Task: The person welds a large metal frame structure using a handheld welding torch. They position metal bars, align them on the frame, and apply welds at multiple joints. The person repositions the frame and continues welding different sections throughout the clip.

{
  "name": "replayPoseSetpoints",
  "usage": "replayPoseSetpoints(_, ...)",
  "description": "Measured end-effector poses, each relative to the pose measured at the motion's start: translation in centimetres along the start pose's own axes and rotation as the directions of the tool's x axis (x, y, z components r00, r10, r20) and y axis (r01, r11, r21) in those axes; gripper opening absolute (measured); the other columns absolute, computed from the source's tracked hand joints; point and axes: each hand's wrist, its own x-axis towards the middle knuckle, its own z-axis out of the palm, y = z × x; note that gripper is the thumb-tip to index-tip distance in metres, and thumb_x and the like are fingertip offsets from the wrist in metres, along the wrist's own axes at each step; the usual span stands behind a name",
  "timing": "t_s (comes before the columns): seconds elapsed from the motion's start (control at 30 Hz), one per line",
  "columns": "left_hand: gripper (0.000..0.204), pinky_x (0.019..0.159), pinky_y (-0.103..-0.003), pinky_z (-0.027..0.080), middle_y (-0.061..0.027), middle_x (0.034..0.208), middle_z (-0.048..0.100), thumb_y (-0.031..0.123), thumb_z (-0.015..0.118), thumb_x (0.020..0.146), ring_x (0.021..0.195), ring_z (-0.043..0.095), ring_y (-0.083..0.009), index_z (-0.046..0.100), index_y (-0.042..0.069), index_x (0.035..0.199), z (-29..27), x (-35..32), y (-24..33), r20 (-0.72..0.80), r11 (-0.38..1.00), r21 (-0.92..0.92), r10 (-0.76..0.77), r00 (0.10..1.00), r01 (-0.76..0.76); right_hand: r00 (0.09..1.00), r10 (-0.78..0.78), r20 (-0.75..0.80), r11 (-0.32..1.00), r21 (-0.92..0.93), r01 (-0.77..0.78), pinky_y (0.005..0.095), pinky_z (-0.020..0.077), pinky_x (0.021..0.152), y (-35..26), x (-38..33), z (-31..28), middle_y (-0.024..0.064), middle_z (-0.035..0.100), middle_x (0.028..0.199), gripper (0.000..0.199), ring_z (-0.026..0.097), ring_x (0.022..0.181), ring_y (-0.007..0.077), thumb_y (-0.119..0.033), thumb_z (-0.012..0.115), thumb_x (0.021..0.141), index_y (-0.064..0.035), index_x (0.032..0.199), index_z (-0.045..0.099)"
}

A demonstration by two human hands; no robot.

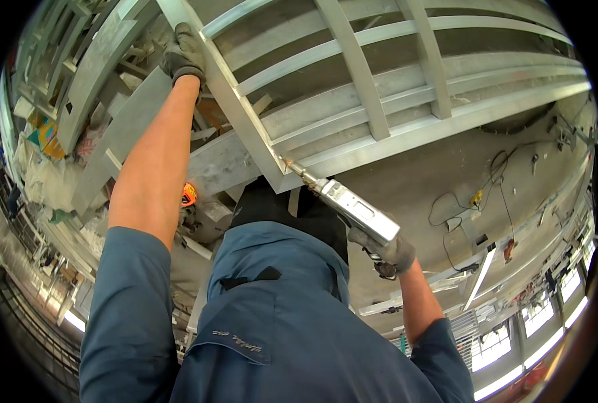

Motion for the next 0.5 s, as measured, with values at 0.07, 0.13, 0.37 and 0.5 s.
replayPoseSetpoints(0.07, 0.079, 0.100, -0.048, 0.048, -0.0256, 0.112, 0.075, 0.067, 0.033, 0.103, 0.109, 0.067, -0.0462, 0.076, 0.003, 0.114, 0.4, 1.0, -0.9, 0.049, 0.997, 0.056, 0.059, 0.997, -0.062, 0.976, 0.188, -0.107, 0.943, 0.297, -0.149, 0.0332, 0.0509, 0.081, 3.6, -4.0, 0.1, 0.0071, 0.066, 0.092, 0.049, 0.060, 0.088, 0.0168, -0.018, 0.068, 0.097, 0.0061, 0.138, 0.058)
replayPoseSetpoints(0.13, 0.077, 0.103, -0.048, 0.048, -0.0265, 0.124, 0.070, 0.065, 0.032, 0.104, 0.112, 0.066, -0.0458, 0.073, 0.002, 0.124, -0.2, 0.8, -0.1, 0.108, 0.991, 0.131, -0.023, 0.994, 0.009, 0.962, 0.181, -0.202, 0.940, 0.323, -0.109, 0.0317, 0.0500, 0.077, 4.8, -7.3, 0.6, 0.0071, 0.066, 0.094, 0.051, 0.061, 0.086, 0.0163, -0.020, 0.069, 0.098, 0.0060, 0.140, 0.057)
replayPoseSetpoints(0.37, 0.064, 0.103, -0.050, 0.048, -0.0324, 0.130, 0.063, 0.049, 0.061, 0.100, 0.120, 0.061, -0.0476, 0.058, -0.004, 0.136, -5.0, -3.8, -1.0, 0.146, 0.902, -0.018, 0.430, 0.891, -0.432, 0.851, 0.216, -0.479, 0.788, 0.600, 0.138, 0.0299, 0.0506, 0.058, 2.0, -13.5, 8.5, 0.0097, 0.069, 0.106, 0.043, 0.063, 0.080, 0.0147, -0.021, 0.071, 0.096, -0.0012, 0.133, 0.062)
replayPoseSetpoints(0.5, 0.041, 0.069, -0.033, 0.050, -0.0048, 0.083, 0.071, 0.038, 0.067, 0.102, 0.074, 0.060, -0.0110, 0.072, -0.002, 0.100, -13.4, -15.5, -2.5, 0.620, 0.940, -0.341, 0.224, 0.752, 0.001, 0.814, 0.213, -0.541, 0.873, 0.479, 0.090, 0.0273, 0.0493, 0.064, 8.2, -16.6, 12.5, 0.0082, 0.067, 0.103, 0.047, 0.060, 0.081, 0.0123, -0.021, 0.070, 0.097, 0.0021, 0.136, 0.059)
